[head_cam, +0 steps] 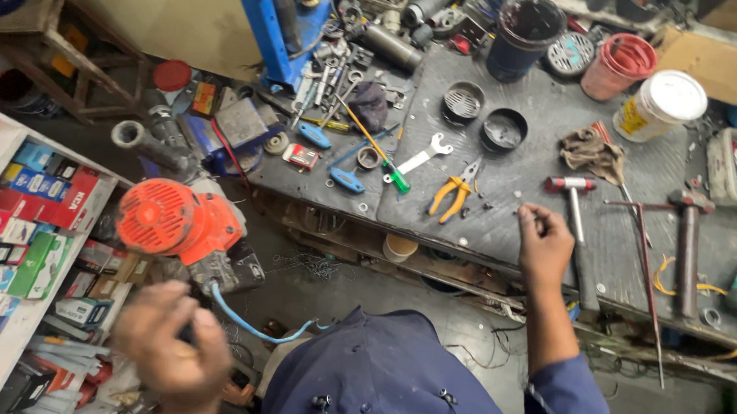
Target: The person uses a T-handle wrench to tighten a bolt on an orange electric motor mounted in a blue bench vise. They then use a screwdriver to tighten a screw on the motor's casing. The person briefly turns a wall switch and tests the motor by hand.
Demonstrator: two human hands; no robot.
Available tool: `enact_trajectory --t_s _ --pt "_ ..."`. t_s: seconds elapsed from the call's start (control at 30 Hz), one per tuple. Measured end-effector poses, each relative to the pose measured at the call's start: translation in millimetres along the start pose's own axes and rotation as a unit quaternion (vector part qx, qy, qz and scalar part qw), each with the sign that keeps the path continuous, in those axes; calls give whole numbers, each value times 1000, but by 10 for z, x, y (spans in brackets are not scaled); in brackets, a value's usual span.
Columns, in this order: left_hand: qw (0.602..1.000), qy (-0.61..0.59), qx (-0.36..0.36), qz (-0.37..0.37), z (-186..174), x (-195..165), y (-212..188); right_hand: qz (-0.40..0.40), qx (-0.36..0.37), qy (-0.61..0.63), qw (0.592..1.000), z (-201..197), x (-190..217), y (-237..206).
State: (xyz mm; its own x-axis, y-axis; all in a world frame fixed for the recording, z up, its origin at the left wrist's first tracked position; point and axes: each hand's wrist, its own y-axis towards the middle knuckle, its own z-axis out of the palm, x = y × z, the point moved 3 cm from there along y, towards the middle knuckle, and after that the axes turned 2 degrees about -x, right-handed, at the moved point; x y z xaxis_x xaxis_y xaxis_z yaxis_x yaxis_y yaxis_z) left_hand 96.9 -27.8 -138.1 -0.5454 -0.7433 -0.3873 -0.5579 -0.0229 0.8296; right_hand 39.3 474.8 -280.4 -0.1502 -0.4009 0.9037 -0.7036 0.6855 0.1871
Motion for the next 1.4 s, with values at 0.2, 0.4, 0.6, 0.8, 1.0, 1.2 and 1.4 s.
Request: enact_trajectory --t_s 0.2,0.4,0.6,0.8,1.0,1.2,1.4 --pt "931 -271 183 -161 514 -624 48 -128 166 208 955 312 1025 -1014" --pt "812 -460 186 -307 774 -680 54 -201 234 178 934 577 1725 -1634" --pt "778 -469 170 -381 582 -385 -64 -228 278 177 916 837 1942 -1957" --pt "809 -465 142 -330 211 -49 23 -250 292 138 913 1198 2119 -2257" --pt "784 -517 124 -319 -211 237 205 -310 306 202 877 1408 2544 -2559" --pt "903 -375 126 -170 -665 840 462 -285 261 193 902 1620 3033 -2827" --pt "895 -372 100 -225 -710 1680 516 -222 201 45 953 2111 3173 -3170"
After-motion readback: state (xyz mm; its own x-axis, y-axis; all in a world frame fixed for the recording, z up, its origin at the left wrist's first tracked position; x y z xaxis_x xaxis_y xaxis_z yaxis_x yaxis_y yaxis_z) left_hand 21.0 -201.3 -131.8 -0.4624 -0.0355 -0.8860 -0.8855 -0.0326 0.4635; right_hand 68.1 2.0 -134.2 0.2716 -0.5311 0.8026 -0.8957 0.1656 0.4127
